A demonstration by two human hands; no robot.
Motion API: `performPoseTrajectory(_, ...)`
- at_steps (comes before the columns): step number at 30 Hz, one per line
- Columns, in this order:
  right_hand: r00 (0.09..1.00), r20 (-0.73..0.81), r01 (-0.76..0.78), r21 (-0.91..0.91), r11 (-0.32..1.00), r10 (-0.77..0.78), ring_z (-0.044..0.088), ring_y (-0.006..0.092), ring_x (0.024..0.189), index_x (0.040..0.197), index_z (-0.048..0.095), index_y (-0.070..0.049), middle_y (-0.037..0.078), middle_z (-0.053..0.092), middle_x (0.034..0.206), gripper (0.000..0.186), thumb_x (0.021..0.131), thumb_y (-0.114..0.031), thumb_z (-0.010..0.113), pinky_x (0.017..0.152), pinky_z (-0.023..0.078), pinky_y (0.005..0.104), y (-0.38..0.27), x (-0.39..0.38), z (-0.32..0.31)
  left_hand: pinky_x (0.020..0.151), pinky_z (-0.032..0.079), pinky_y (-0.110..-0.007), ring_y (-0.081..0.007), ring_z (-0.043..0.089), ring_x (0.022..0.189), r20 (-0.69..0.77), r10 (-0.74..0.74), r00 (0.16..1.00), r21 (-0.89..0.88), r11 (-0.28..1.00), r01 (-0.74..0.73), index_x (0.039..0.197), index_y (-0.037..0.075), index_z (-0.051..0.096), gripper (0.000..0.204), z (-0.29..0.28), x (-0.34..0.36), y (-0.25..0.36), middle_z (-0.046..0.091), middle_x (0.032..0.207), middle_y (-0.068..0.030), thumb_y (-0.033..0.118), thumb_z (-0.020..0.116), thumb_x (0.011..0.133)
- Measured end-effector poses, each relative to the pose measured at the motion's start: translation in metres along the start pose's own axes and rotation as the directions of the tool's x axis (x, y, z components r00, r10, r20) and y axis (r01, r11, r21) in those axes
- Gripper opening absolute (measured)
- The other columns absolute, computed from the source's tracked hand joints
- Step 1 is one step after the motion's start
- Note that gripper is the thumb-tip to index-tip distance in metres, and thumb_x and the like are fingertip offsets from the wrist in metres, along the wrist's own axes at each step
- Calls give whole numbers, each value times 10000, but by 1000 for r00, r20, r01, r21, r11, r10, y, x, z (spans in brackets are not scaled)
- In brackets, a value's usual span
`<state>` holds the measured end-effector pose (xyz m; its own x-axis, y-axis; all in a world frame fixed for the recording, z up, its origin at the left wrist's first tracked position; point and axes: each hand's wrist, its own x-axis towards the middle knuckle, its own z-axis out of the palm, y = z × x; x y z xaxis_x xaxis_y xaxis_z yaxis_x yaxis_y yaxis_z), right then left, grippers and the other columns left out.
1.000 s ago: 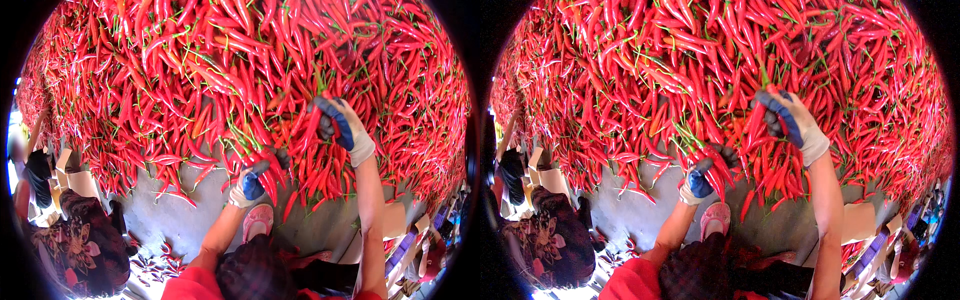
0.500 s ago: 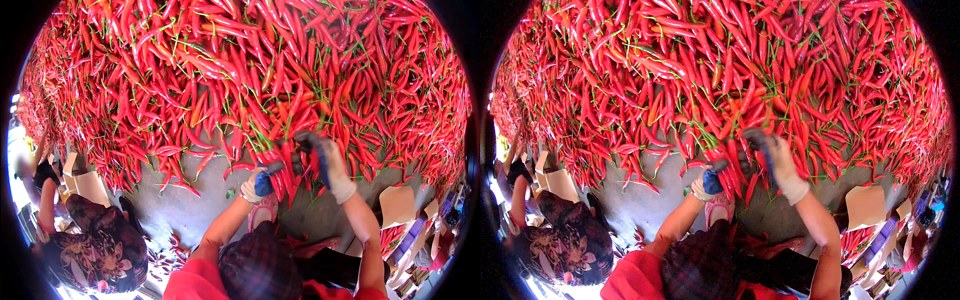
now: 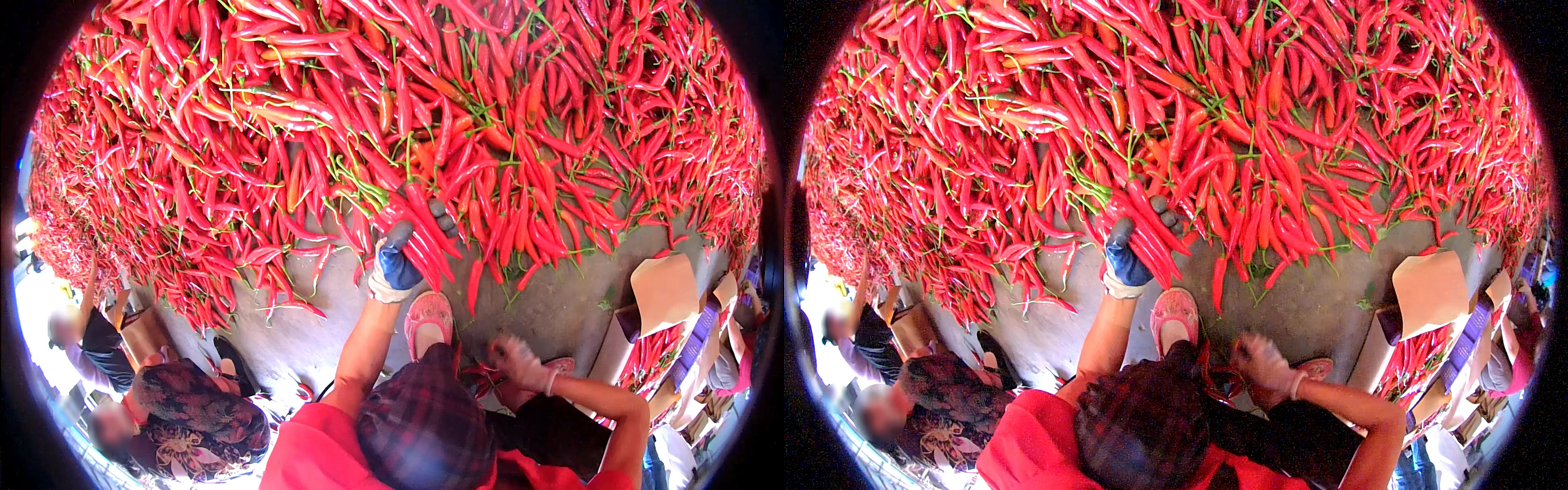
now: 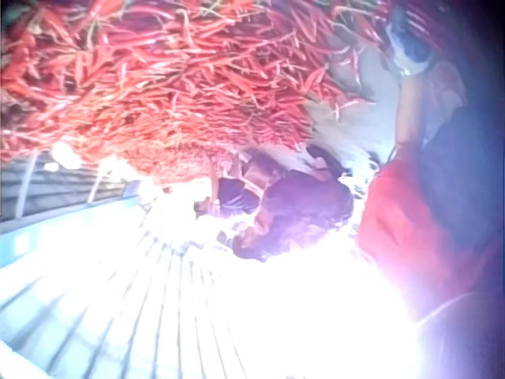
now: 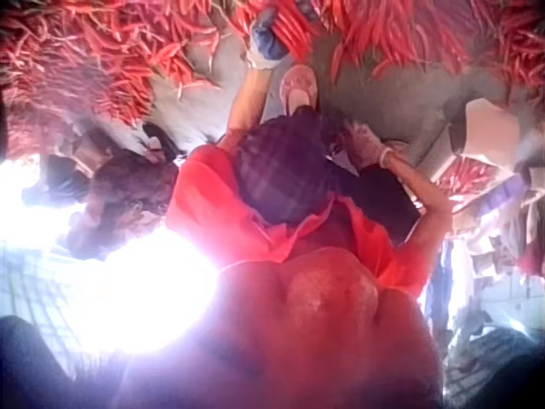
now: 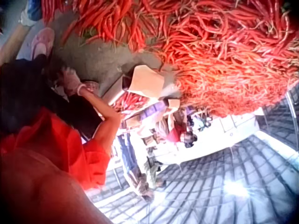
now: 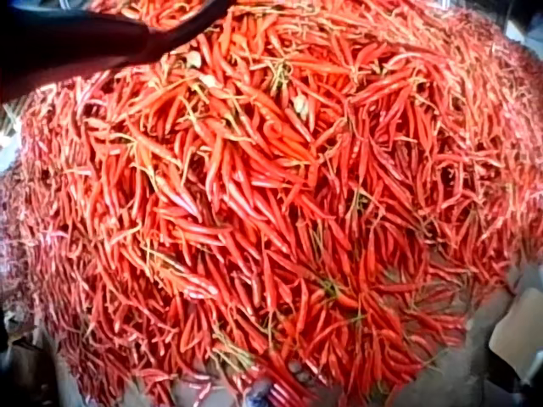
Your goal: The person picks red chilies by hand from a large pile on the floor and arranges them into rows inside a cardboard box lined with paper.
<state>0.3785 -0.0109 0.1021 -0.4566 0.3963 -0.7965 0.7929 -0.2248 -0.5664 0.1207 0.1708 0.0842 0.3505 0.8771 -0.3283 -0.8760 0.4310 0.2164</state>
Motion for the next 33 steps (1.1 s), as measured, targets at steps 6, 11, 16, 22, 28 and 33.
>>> performPoseTrajectory(6,938,-313,120,-106,987,-148,499,367,977,1139,527,-86,195,521,1040,396,808,-298,575,848,407,461,-41,21,-71,962,392,-420,-254,500,1089,57,73,996,34,997,-75,1260,87,403,593,1,1,-1,490,1161,-82,318,658,776)
performPoseTrajectory(11,532,-560,272,-597,754,-635,502,298,1003,1026,579,-116,112,535,1066,279,758,-193,577,861,396,413,-146,104,-191,958,378,-432,-234,494,1028,15,221,975,27,975,-221,1283,155,376,618,5,-6,3,491,1093,-65,264,679,756)
performPoseTrajectory(16,657,-379,-210,-922,325,-651,377,283,1199,1022,582,-121,98,496,1181,248,825,-181,444,976,275,495,-173,179,-220,941,383,-390,-204,480,963,27,302,953,-70,951,-300,1305,179,361,666,12,-6,8,492,1020,-31,217,704,734)
performPoseTrajectory(22,599,-228,9,-957,291,-768,438,257,1150,973,578,-142,66,538,1120,244,731,-141,544,1028,231,516,-155,155,-246,903,416,-411,-186,491,935,119,349,930,-200,926,-321,1300,204,378,687,-2,-20,12,488,1019,-17,334,722,720)
performPoseTrajectory(28,414,-391,162,-857,489,-822,524,266,941,1048,565,-193,80,541,921,331,721,-204,616,875,372,440,-169,130,-246,844,439,-395,-196,512,889,62,292,954,-226,935,-272,1287,218,373,676,-3,-30,15,513,982,-28,409,698,725)
performPoseTrajectory(33,618,-336,-71,-924,375,-711,553,261,856,1128,529,-173,95,538,900,352,778,-196,551,768,438,396,-191,192,-246,891,384,-438,-230,505,942,147,297,943,-194,944,-267,1302,177,365,668,0,-16,11,506,1002,-55,355,680,741)
